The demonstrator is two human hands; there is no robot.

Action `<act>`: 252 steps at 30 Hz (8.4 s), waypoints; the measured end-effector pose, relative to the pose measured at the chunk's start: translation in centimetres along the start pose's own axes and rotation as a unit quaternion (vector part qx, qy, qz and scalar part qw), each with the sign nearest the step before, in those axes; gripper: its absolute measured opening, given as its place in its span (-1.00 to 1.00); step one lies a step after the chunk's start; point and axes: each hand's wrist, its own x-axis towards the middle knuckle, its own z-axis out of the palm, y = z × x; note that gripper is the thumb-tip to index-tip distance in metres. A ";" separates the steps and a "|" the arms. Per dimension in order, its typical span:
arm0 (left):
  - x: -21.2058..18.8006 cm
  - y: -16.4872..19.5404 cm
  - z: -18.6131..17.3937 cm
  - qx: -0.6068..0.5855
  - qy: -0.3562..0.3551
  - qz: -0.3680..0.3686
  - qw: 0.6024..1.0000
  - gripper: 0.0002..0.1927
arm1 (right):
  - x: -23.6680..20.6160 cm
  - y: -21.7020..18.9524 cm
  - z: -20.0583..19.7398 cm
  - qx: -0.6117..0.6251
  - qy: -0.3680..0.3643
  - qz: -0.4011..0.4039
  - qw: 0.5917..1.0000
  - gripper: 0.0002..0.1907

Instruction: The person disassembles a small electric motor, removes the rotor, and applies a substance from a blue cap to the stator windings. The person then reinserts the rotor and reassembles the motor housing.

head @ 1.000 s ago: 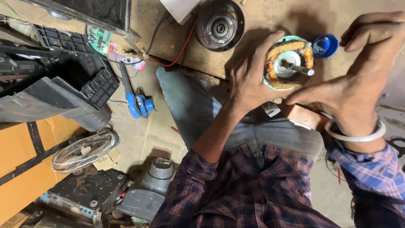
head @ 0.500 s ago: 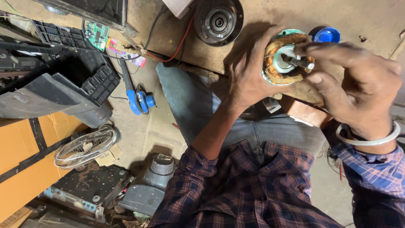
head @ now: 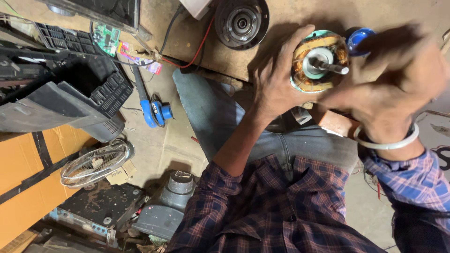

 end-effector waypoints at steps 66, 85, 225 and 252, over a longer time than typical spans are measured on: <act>-0.1 0.1 -0.2 -0.015 0.015 -0.009 1.000 0.01 | -6.1 2.6 -2.7 -0.027 0.035 0.207 0.977 -0.88; -0.8 -0.5 0.8 -0.032 -0.011 -0.025 0.999 0.08 | -3.2 1.7 -1.3 -0.244 -0.124 0.065 0.959 -0.90; -3.1 -2.5 0.6 -0.056 -0.073 -0.091 0.992 0.12 | 1.3 -1.0 -2.2 -0.102 -0.093 -0.019 0.990 -0.21; -2.3 -1.4 -0.6 -0.058 -0.076 -0.090 0.991 0.08 | 2.0 0.2 -2.2 0.082 -0.188 0.126 0.971 -0.15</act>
